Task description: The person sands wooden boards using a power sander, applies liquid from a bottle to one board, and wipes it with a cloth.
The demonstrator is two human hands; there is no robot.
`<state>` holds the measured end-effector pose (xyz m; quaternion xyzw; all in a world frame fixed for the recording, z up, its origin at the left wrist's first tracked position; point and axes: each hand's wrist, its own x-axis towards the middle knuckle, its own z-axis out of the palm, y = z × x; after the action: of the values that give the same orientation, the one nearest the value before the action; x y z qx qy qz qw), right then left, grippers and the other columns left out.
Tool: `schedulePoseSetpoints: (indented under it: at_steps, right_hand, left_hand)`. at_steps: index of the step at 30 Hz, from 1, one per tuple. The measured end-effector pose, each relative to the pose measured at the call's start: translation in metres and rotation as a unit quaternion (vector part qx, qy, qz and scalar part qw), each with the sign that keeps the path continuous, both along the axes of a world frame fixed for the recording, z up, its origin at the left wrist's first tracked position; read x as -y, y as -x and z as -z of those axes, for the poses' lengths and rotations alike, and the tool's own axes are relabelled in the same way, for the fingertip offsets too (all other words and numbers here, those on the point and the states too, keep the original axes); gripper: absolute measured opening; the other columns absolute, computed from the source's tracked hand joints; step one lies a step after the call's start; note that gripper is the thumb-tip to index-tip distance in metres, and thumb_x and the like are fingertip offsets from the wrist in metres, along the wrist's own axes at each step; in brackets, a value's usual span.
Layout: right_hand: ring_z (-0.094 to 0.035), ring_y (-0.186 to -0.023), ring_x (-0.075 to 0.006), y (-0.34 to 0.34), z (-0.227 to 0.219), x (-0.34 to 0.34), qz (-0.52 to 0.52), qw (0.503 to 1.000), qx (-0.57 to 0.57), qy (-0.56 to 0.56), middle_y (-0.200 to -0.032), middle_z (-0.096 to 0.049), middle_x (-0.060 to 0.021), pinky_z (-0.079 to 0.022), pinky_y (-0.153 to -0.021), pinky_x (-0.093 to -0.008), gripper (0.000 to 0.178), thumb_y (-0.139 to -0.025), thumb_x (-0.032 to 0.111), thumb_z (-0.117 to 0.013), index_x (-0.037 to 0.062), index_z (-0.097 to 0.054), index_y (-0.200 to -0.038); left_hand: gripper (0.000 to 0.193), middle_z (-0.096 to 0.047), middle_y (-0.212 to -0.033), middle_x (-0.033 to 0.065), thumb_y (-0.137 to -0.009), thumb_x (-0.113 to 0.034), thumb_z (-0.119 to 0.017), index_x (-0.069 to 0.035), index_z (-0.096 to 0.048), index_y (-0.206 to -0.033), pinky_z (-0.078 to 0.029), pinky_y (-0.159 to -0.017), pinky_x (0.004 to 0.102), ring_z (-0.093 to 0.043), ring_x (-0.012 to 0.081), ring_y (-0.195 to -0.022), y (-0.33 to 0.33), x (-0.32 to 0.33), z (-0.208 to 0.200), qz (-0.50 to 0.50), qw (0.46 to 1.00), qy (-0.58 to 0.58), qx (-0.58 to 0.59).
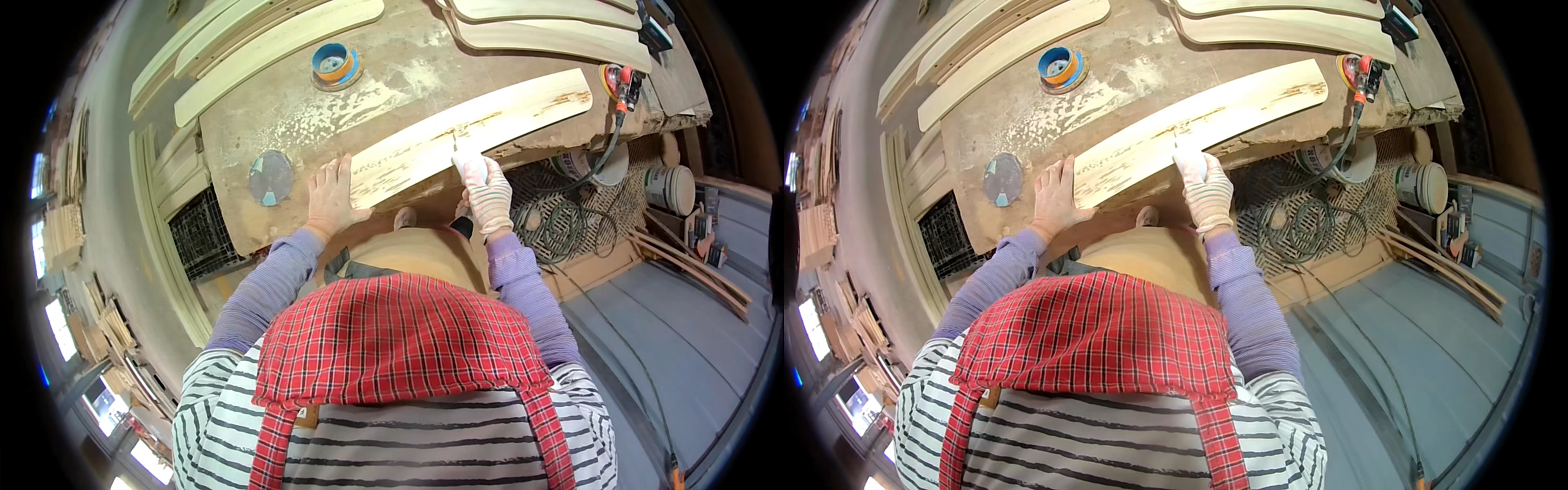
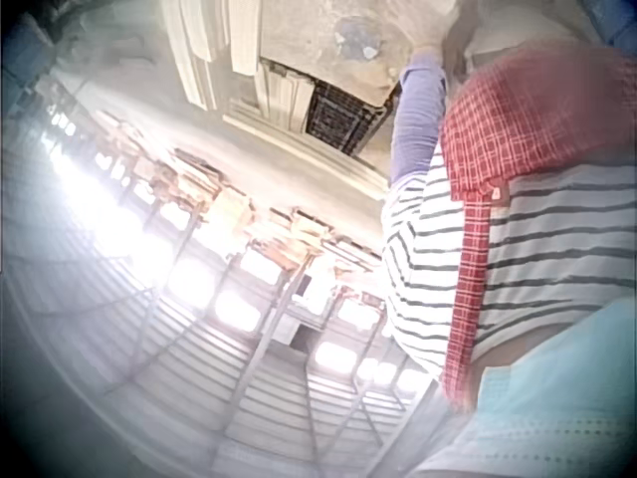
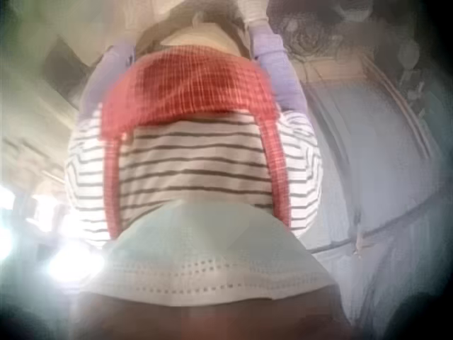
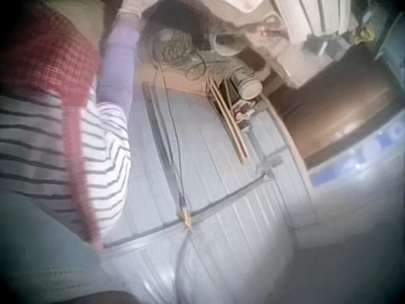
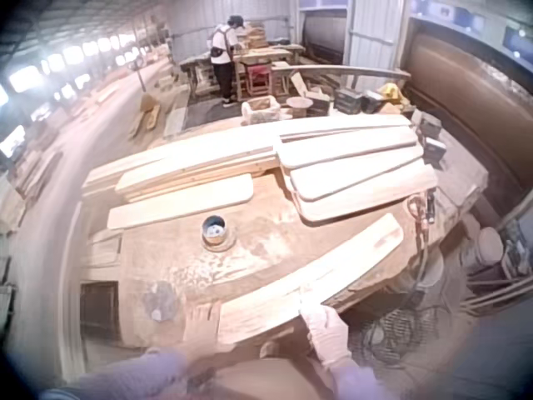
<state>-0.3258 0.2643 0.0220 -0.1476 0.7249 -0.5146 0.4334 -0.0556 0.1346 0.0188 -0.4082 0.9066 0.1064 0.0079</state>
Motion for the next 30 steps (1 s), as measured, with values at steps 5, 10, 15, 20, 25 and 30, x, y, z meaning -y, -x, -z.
schedulePoseSetpoints:
  at_steps: [5,10,15,20,25,30]
  right_hand:
    - [-0.059,-0.075,-0.0136,-0.002,-0.004,0.001,0.025,0.999,-0.003,-0.025,-0.091,-0.067,-0.0104,-0.05,-0.07,-0.0297,0.032,-0.097,0.029,-0.062,0.0039,-0.062,-0.117]
    - [-0.064,-0.086,-0.0156,-0.021,0.001,-0.002,-0.093,0.989,-0.116,-0.013,-0.096,-0.071,-0.0104,-0.052,-0.08,-0.0302,0.034,-0.096,0.033,-0.064,0.0053,-0.065,-0.116]
    - [-0.054,-0.057,-0.008,0.012,-0.018,-0.004,0.064,0.998,-0.011,-0.012,-0.076,-0.062,-0.0024,-0.045,-0.049,-0.0241,0.032,-0.096,0.029,-0.065,0.0076,-0.063,-0.119]
    - [-0.053,-0.055,-0.007,0.001,-0.003,-0.017,-0.019,0.996,-0.092,-0.005,-0.075,-0.061,-0.0003,-0.046,-0.05,-0.0251,0.032,-0.097,0.028,-0.063,0.0061,-0.062,-0.12]
    - [-0.051,-0.054,-0.0048,0.008,0.002,-0.021,-0.002,0.997,-0.076,0.004,-0.073,-0.059,0.0006,-0.043,-0.048,-0.0236,0.029,-0.098,0.027,-0.061,0.0076,-0.062,-0.121]
    - [-0.049,-0.053,-0.0042,0.01,-0.01,-0.021,0.03,0.999,-0.026,0.0,-0.074,-0.057,0.0004,-0.041,-0.045,-0.0231,0.031,-0.098,0.026,-0.062,0.0073,-0.06,-0.122]
  left_hand:
    - [0.116,-0.046,-0.137,0.0189,-0.055,-0.049,-0.085,-0.001,-0.034,-0.147,-0.03,-0.109,0.0482,-0.041,0.0354,-0.129,-0.001,-0.001,0.002,0.001,1.0,0.01,0.005]
    - [0.116,-0.045,-0.137,0.0197,-0.056,-0.049,-0.084,-0.001,-0.032,-0.148,-0.031,-0.108,0.0489,-0.041,0.0367,-0.128,-0.001,0.0,0.0,0.003,1.0,-0.001,0.001]
    - [0.116,-0.044,-0.137,0.0199,-0.057,-0.048,-0.083,-0.003,-0.03,-0.15,-0.032,-0.107,0.05,-0.041,0.0388,-0.127,-0.002,0.002,0.005,0.013,1.0,0.005,-0.011]
    - [0.117,-0.044,-0.138,0.0199,-0.055,-0.047,-0.085,-0.002,-0.031,-0.149,-0.031,-0.108,0.0496,-0.041,0.0374,-0.128,-0.002,0.0,0.002,0.002,1.0,0.001,0.007]
    - [0.117,-0.045,-0.138,0.0202,-0.056,-0.048,-0.084,-0.002,-0.031,-0.149,-0.03,-0.108,0.0493,-0.041,0.0372,-0.128,0.002,0.001,-0.001,0.003,1.0,-0.007,0.012]
    - [0.117,-0.044,-0.138,0.0208,-0.057,-0.05,-0.083,-0.001,-0.031,-0.15,-0.031,-0.108,0.0498,-0.041,0.0375,-0.128,0.001,0.001,0.0,0.001,1.0,-0.002,0.023]
